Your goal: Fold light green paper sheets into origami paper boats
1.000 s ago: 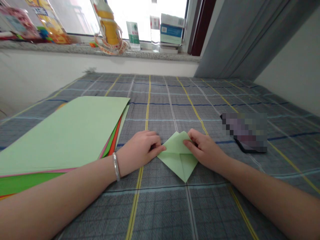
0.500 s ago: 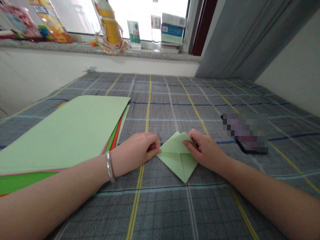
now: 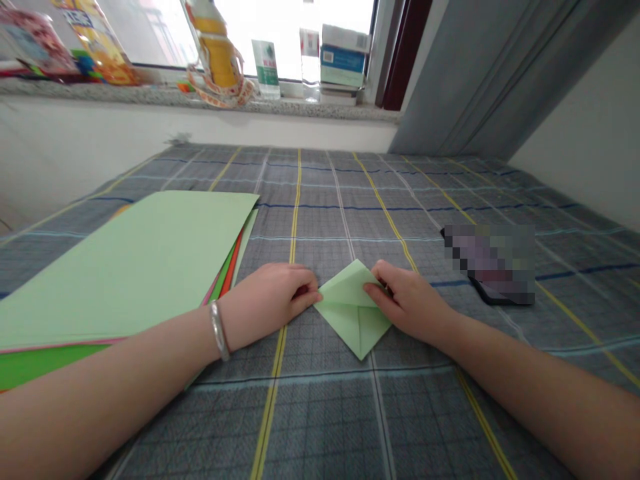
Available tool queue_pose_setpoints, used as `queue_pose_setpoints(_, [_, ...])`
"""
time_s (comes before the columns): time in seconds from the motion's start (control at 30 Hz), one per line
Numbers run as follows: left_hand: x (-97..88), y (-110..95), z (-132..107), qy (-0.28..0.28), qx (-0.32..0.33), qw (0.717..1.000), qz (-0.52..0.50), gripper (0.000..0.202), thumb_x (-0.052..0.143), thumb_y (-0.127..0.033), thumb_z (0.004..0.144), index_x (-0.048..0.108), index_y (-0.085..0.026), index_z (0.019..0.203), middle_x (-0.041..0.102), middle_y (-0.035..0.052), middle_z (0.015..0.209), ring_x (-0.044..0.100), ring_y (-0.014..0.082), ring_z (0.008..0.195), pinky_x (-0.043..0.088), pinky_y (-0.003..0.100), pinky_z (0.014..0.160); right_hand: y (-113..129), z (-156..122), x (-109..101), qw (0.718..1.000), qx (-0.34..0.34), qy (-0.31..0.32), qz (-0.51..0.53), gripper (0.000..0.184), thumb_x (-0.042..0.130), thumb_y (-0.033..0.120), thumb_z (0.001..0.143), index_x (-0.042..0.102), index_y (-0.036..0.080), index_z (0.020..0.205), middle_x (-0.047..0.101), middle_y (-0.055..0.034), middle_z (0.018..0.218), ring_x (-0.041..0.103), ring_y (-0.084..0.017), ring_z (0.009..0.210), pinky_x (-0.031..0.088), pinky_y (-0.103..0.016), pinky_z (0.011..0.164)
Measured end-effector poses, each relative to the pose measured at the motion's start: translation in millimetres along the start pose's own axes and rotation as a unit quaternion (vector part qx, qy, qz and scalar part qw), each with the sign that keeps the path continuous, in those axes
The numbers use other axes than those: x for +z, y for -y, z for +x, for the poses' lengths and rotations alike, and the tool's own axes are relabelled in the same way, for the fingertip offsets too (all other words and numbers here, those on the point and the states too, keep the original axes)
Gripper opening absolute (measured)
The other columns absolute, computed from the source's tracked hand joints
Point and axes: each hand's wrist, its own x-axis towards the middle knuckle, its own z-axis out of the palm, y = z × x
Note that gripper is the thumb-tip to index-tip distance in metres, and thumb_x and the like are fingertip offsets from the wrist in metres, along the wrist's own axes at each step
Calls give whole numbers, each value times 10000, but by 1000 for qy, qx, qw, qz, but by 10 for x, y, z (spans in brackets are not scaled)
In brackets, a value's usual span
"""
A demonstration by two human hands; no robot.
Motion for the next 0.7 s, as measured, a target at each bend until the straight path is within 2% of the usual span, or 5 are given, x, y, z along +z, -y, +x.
queue_pose_setpoints(0.13, [14,-22,-1,-4,0,1000,21,206,507,-336,908,610,-179,822,617,19,773,574,158,699,429,272,656,-4,6,1,1000,5,-3,5,204,414,303,909,356,218,731,411,43,623,386,-111,542,246,-258,537])
queue_pose_setpoints(0.33, [69,-52,4,-17,20,994,107,260,442,-345,943,589,-162,830,625,45,799,603,205,753,457,333,716,-8,26,3,1000,23,-1,12,208,410,307,909,347,221,731,400,45,614,391,-116,542,239,-264,534])
queue_pose_setpoints(0.7, [95,-30,45,-15,21,985,173,271,428,-347,944,568,-162,803,644,50,774,625,201,716,460,314,665,-12,60,15,998,58,6,-12,195,401,325,913,384,217,752,455,30,634,438,-130,574,254,-270,549])
